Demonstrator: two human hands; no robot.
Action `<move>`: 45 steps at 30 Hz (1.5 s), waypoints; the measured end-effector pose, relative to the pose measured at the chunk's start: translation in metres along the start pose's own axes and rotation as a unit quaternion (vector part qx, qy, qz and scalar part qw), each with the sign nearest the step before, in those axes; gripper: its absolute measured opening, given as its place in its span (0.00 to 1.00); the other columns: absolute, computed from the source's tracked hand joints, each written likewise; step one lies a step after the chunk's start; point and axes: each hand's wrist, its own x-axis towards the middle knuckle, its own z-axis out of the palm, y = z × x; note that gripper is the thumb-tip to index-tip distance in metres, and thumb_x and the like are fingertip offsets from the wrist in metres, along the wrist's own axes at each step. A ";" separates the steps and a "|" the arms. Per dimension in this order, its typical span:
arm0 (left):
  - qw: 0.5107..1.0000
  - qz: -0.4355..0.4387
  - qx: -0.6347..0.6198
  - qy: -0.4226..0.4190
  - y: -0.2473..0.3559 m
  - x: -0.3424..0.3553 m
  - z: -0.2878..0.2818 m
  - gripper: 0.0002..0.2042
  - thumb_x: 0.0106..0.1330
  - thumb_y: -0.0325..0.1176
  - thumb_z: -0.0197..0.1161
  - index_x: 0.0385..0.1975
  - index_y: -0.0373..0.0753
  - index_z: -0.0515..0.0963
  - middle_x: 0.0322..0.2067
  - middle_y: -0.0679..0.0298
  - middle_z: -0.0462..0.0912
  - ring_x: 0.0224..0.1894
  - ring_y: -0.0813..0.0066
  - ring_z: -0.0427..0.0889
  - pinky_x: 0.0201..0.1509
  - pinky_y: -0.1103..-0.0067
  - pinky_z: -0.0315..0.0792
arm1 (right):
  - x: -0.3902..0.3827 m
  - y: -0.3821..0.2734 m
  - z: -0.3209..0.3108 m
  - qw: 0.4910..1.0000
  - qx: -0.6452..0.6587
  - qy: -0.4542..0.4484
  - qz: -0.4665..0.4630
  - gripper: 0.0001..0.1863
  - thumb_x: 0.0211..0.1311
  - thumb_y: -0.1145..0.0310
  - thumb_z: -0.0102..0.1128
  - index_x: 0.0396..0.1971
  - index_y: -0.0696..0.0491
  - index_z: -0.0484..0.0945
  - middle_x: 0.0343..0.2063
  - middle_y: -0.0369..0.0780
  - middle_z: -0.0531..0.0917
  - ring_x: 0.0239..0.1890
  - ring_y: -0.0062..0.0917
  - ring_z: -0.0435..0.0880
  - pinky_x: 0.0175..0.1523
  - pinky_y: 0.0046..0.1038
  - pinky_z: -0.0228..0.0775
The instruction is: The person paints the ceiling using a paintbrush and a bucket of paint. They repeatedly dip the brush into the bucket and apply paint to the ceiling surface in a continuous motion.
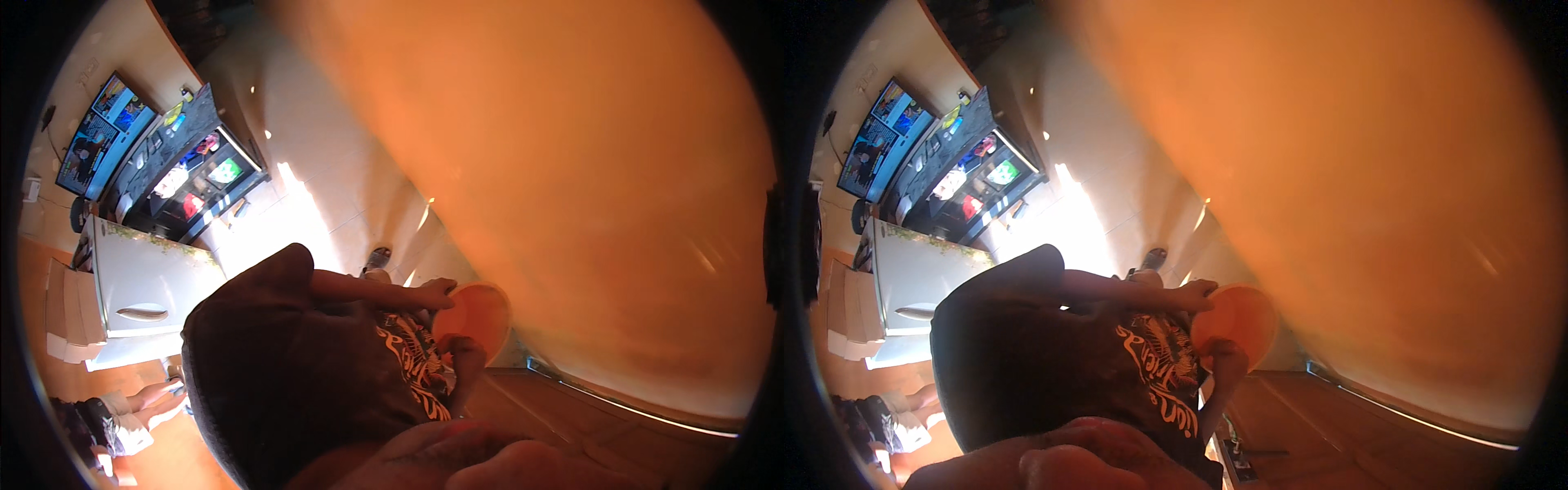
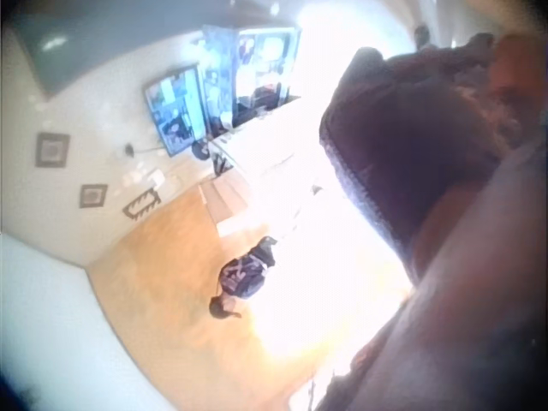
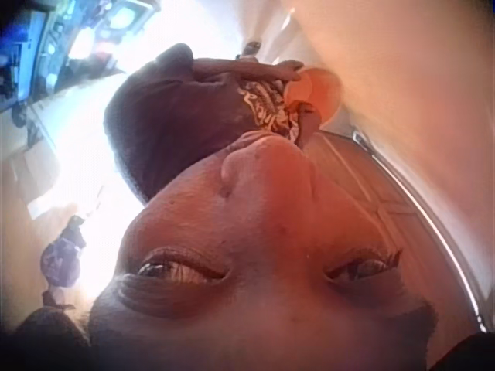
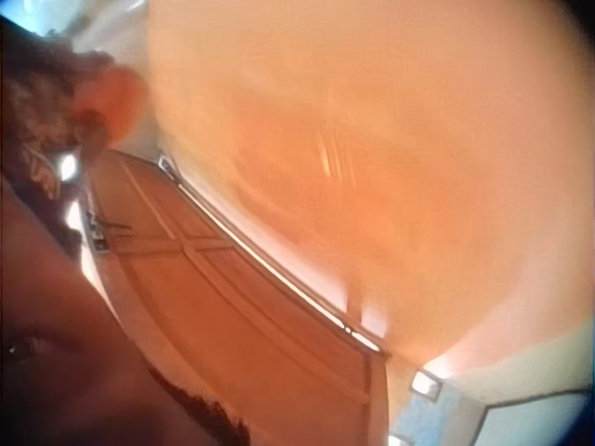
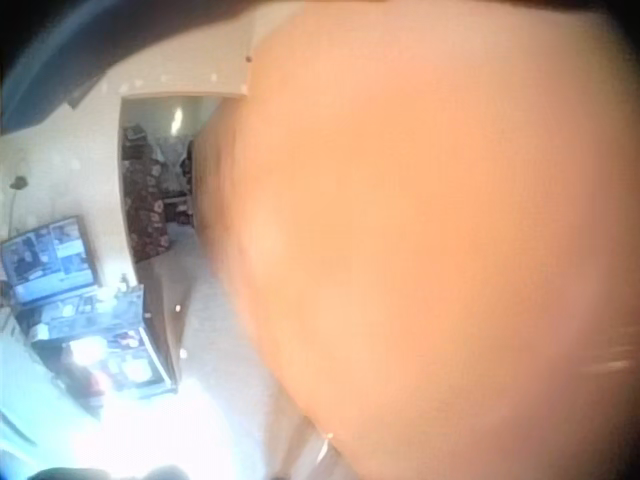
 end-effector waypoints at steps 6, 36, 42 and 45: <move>0.999 -0.017 0.028 0.005 -0.004 0.015 -0.032 0.19 0.50 0.36 0.62 0.43 0.37 0.75 0.36 0.55 0.82 0.38 0.64 0.83 0.36 0.69 0.76 | 0.029 -0.029 -0.001 0.998 -0.056 -0.011 0.029 0.23 0.60 0.51 0.51 0.27 0.56 0.85 0.18 0.44 0.82 0.28 0.37 0.86 0.36 0.40 0.74; 0.985 -0.004 -0.168 -0.038 0.005 0.099 -0.190 0.17 0.55 0.30 0.63 0.44 0.32 0.73 0.32 0.61 0.79 0.31 0.73 0.79 0.25 0.76 0.75 | 0.139 -0.138 0.025 0.994 -0.096 0.051 -0.025 0.16 0.58 0.55 0.58 0.30 0.53 0.84 0.23 0.44 0.84 0.25 0.38 0.85 0.34 0.33 0.76; 0.973 -0.012 -0.214 -0.088 0.033 0.092 -0.183 0.19 0.58 0.24 0.55 0.51 0.28 0.68 0.41 0.55 0.79 0.37 0.67 0.83 0.34 0.74 0.81 | 0.119 -0.126 0.013 0.980 0.111 0.166 0.026 0.13 0.58 0.60 0.62 0.27 0.55 0.83 0.18 0.44 0.83 0.23 0.34 0.85 0.32 0.31 0.75; 0.968 -0.040 -0.233 -0.079 0.030 0.093 -0.183 0.19 0.58 0.24 0.55 0.51 0.29 0.68 0.41 0.55 0.79 0.37 0.67 0.83 0.35 0.73 0.82 | 0.121 -0.116 0.012 0.979 0.102 0.173 0.027 0.12 0.58 0.62 0.63 0.28 0.57 0.83 0.18 0.41 0.84 0.21 0.26 0.85 0.30 0.27 0.75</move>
